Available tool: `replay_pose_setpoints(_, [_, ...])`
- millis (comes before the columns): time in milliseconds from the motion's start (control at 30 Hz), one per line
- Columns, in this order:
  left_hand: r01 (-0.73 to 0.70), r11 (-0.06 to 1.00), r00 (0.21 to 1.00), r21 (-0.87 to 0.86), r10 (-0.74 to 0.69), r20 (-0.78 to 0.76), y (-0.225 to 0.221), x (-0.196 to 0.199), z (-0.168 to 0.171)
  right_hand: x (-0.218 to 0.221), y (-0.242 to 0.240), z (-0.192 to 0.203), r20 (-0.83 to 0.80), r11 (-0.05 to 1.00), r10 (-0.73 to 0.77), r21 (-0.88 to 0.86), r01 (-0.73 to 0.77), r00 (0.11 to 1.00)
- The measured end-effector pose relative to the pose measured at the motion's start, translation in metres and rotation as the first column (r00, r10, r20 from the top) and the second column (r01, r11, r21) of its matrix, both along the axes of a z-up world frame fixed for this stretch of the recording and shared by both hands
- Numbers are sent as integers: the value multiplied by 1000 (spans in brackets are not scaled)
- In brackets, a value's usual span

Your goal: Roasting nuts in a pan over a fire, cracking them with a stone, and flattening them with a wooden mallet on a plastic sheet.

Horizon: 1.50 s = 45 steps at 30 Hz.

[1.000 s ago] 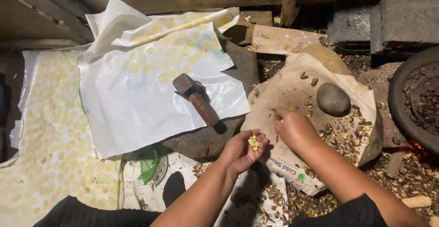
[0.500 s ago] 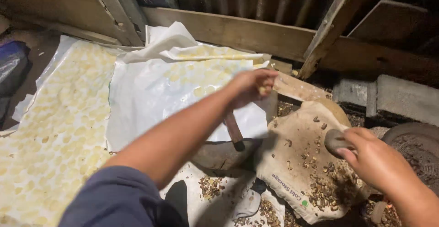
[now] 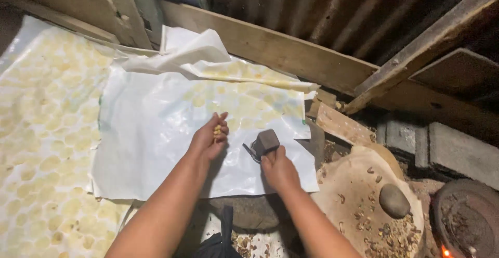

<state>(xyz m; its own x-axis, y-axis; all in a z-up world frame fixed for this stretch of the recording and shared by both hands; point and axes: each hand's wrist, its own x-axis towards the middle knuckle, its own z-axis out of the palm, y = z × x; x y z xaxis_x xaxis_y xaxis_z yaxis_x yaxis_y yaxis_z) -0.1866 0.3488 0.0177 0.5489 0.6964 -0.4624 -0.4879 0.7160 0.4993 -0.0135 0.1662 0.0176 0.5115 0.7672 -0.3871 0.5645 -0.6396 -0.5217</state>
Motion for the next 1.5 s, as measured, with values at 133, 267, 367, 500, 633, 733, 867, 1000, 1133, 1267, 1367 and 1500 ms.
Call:
replay_pose_setpoints(133, [214,937,820,276,-19,-572,-12,63,-63,-1,-38,54,-63,989,-144,28,146,988])
replay_pose_setpoints(267, [683,450,579,575,146,-802,-24,106,-61,17,-74,-10,69,983,-186,20,185,980])
replay_pose_setpoints(367, [785,-76,555,614,526,-645,-28,127,-65,44,-58,26,20,954,-301,24,300,954])
replay_pose_setpoints(500, [786,-145,541,601,633,-554,-19,129,-65,56,-18,90,131,892,-307,385,237,943])
replay_pose_setpoints(633, [799,-195,545,569,637,-546,-21,116,-58,40,20,73,286,604,-471,794,69,835])
replay_pose_setpoints(733, [794,-167,544,585,624,-561,-23,81,-54,36,40,-9,280,986,-168,34,165,945])
replay_pose_setpoints(867, [789,-149,527,596,663,-532,-29,47,-47,62,48,15,134,991,-131,-22,135,982])
replay_pose_setpoints(1000, [804,-124,514,581,637,-575,-36,31,-47,55,42,43,130,972,-232,81,223,964])
replay_pose_setpoints(1133, [757,-175,579,630,628,-520,-32,36,-50,37,37,8,180,974,-223,-2,227,958])
replay_pose_setpoints(1267, [732,-185,631,656,547,-550,-36,69,-55,59,35,20,141,977,-204,89,193,969])
replay_pose_setpoints(1367, [760,-174,611,626,517,-599,-40,77,-52,28,22,77,203,943,-274,248,222,940])
replay_pose_setpoints(1500, [773,-204,583,600,602,-546,-34,71,-51,4,17,51,286,775,-364,621,117,886])
